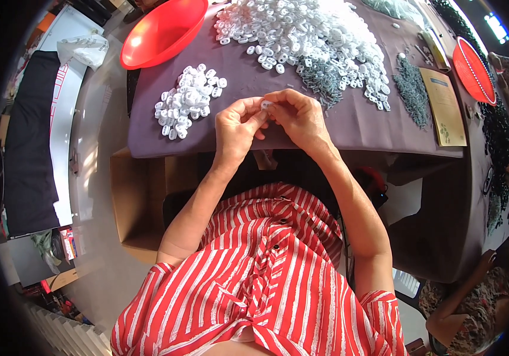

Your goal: The recorder is assembling small plastic components by inserting grey pieces into white rings at a table.

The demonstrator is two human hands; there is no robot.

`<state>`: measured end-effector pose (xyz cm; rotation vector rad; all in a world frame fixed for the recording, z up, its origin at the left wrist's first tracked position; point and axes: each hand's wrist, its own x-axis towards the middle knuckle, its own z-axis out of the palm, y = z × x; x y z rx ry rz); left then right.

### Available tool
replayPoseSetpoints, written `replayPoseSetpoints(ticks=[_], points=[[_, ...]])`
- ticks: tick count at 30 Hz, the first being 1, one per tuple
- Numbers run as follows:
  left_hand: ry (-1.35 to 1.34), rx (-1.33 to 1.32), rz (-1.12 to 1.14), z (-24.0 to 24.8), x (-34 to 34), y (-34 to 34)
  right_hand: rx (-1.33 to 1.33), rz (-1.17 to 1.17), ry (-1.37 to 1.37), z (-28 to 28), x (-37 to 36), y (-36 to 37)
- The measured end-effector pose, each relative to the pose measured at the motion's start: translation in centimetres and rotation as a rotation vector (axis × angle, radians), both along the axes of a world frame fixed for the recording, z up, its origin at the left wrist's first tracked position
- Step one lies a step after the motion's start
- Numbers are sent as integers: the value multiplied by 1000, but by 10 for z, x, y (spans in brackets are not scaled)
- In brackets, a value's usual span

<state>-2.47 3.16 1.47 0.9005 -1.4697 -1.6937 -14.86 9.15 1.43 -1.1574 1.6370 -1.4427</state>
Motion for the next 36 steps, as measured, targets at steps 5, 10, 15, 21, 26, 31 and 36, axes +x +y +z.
replayPoseSetpoints(ticks=[5, 10, 15, 21, 26, 31, 36], points=[[-192, -337, 50, -7, -3, 2, -86, 74, 42, -13, -9, 1], [-364, -789, 142, -15, 0, 0, -93, 31, 355, -2, -2, 4], [-398, -834, 122, -15, 3, -4, -67, 50, 482, -2, -4, 4], [-250, -785, 48, -18, 5, -8, -88, 46, 494, -6, -6, 4], [-309, -746, 81, -18, 5, -4, -100, 83, 455, -3, -7, 3], [-367, -781, 59, -15, 5, -4, -172, 77, 558, -9, -11, 3], [-397, -798, 68, -14, 4, -4, -208, 43, 503, -9, -8, 1]])
